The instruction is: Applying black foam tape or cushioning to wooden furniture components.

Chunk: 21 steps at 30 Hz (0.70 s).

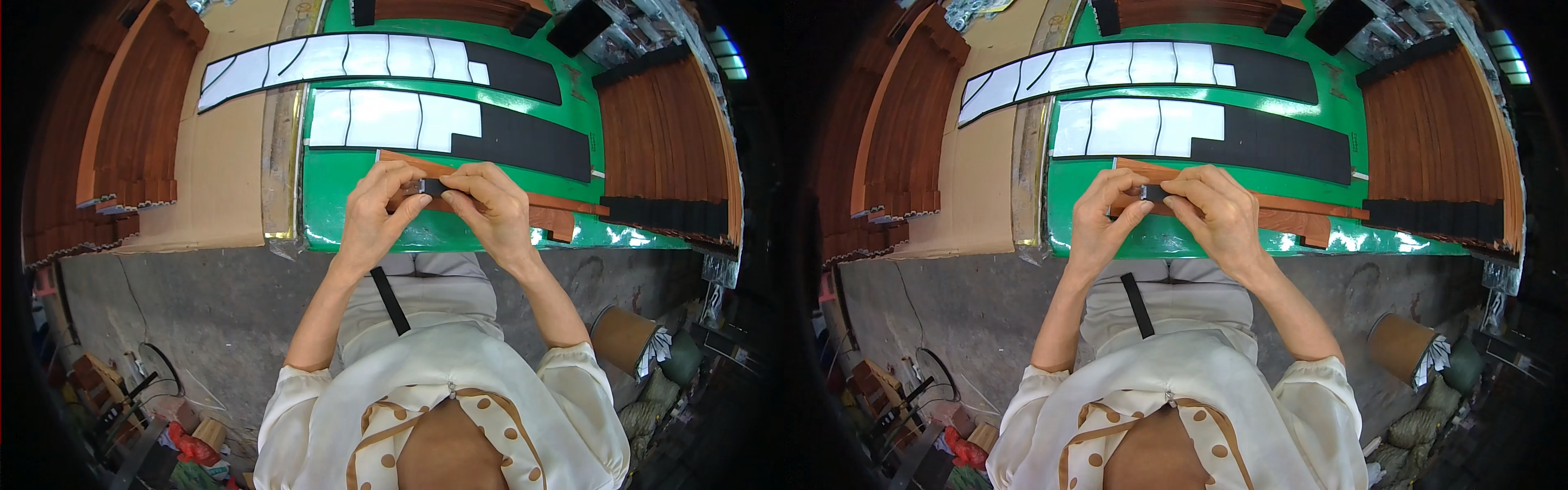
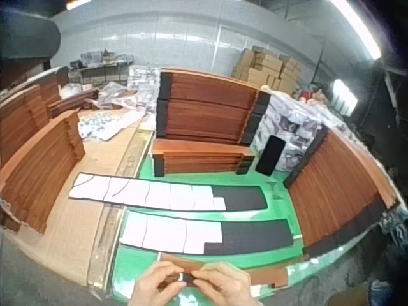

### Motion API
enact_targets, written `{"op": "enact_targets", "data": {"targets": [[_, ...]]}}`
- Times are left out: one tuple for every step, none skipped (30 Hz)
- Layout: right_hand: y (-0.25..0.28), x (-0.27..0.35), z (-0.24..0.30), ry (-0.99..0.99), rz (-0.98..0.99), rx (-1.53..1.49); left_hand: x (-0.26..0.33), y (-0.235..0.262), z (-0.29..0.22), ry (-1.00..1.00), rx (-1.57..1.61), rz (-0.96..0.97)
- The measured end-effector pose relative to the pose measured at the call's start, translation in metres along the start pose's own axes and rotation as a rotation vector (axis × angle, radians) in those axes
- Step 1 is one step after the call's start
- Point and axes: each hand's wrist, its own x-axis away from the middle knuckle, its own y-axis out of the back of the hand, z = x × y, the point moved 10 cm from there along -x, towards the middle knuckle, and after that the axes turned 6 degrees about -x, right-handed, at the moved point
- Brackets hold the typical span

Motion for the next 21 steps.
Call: {"op": "enact_targets", "data": {"targets": [[0.001,0.0,-0.002,-0.001,-0.003,0.002,-0.001,0.001,-0.005,-0.037,0.011,-0.01],[0.0,0.001,0.0,0.023,0.016,-0.002,0.0,0.0,-0.004,-0.038,0.012,-0.007],[0.0,0.001,0.002,0.048,0.035,-0.005,0.001,-0.002,-0.004,-0.08,-0.055,0.01],[0.003,0.001,0.001,0.046,0.031,-0.002,0.001,-0.005,-0.005,-0.122,-0.122,0.027],[0.007,0.002,-0.012,-0.093,0.022,-0.155,0.001,-0.006,-0.003,-0.125,-0.119,0.032],[0.009,0.005,-0.026,-0.231,0.012,-0.308,0.002,-0.005,-0.003,-0.155,-0.153,0.017],[0.012,0.005,-0.026,-0.233,0.006,-0.304,0.002,-0.004,-0.005,-0.186,-0.186,0.002],[0.014,0.004,-0.025,-0.214,0.011,-0.276,0.002,-0.004,-0.006,-0.19,-0.184,0.008],[0.016,0.004,-0.023,-0.195,0.016,-0.248,0.002,-0.004,-0.009,-0.219,-0.215,-0.008],[0.018,0.006,-0.024,-0.196,0.008,-0.245,0.003,-0.003,-0.013,-0.249,-0.247,-0.024],[0.015,0.006,-0.016,-0.087,0.032,-0.177,0.002,-0.003,-0.013,-0.256,-0.247,-0.019],[0.012,0.007,-0.007,0.021,0.055,-0.109,0.004,-0.004,-0.02,-0.334,-0.304,-0.027],[0.011,0.009,-0.009,0.021,0.045,-0.106,0.007,-0.006,-0.027,-0.414,-0.36,-0.036],[0.009,0.011,-0.004,0.103,0.051,-0.025,0.006,-0.008,-0.028,-0.424,-0.356,-0.03],[0.007,0.013,0.002,0.184,0.056,0.057,0.006,-0.008,-0.029,-0.429,-0.375,-0.049],[0.009,0.014,0.003,0.155,0.019,0.026,0.006,-0.008,-0.03,-0.434,-0.393,-0.069],[0.008,0.016,0.003,0.155,0.005,0.034,0.006,-0.009,-0.031,-0.448,-0.39,-0.063],[0.008,0.018,0.008,0.206,-0.032,0.051,0.009,-0.01,-0.035,-0.483,-0.439,-0.084],[0.008,0.02,0.011,0.256,-0.069,0.07,0.011,-0.01,-0.037,-0.52,-0.488,-0.105],[0.007,0.021,0.015,0.291,-0.091,0.097,0.016,-0.011,-0.039,-0.548,-0.539,-0.107],[0.007,0.022,0.016,0.288,-0.101,0.103,0.018,-0.011,-0.042,-0.557,-0.536,-0.102]]}}
